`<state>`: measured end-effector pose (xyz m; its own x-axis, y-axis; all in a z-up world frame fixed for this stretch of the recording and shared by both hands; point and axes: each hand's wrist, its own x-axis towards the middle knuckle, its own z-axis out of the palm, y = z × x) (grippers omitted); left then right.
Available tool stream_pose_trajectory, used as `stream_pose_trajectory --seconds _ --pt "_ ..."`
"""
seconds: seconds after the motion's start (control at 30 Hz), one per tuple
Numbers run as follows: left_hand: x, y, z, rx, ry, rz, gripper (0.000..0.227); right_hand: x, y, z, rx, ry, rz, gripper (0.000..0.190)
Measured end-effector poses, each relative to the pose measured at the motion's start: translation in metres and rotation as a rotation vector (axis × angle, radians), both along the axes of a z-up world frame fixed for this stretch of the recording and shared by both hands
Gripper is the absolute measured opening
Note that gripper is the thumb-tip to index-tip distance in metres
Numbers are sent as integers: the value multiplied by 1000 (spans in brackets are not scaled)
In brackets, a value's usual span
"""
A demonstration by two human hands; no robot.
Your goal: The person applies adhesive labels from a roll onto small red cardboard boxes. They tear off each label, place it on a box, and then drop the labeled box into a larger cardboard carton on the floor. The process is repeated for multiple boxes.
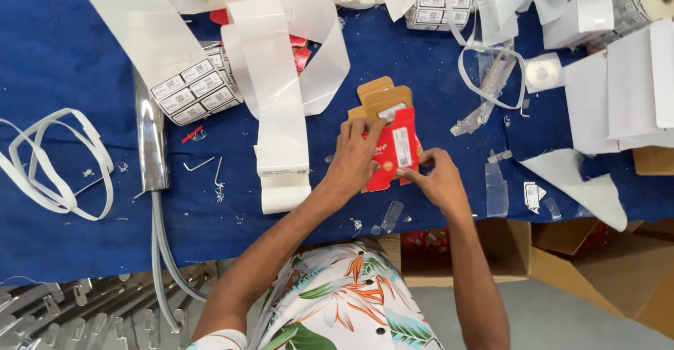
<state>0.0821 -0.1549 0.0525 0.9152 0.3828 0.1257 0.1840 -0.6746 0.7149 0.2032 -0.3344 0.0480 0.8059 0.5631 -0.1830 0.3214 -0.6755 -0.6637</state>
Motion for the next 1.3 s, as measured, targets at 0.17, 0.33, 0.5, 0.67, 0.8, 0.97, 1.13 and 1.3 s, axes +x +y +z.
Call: stream_pose_trajectory --seconds 0.17,0.33,0.5,0.67,0.8,0.97,1.13,1.3 --pt "4 -30 25 -167 -244 -212 68 -14 -78 -30 473 527 -400 47" --pt "-13 -34 65 -181 -359 -235 50 -28 -242 -42 1067 342 -649 35" --pt "-43 15 75 -165 -387 185 35 -54 -359 -101 729 229 -989 38" --pt "-83 76 72 166 -171 536 54 -50 -342 -143 -439 182 -944 51" --pt "-130 97 54 -305 161 719 65 -35 -270 -96 197 -34 -772 31" --pt "-162 88 30 -438 25 507 42 -46 -103 -15 631 111 -419 15" --pt "-151 80 14 -732 -151 530 31 -113 66 44 497 -145 318 24" --pt "-141 76 18 -859 -383 404 32 -153 145 70 551 -619 635 28"
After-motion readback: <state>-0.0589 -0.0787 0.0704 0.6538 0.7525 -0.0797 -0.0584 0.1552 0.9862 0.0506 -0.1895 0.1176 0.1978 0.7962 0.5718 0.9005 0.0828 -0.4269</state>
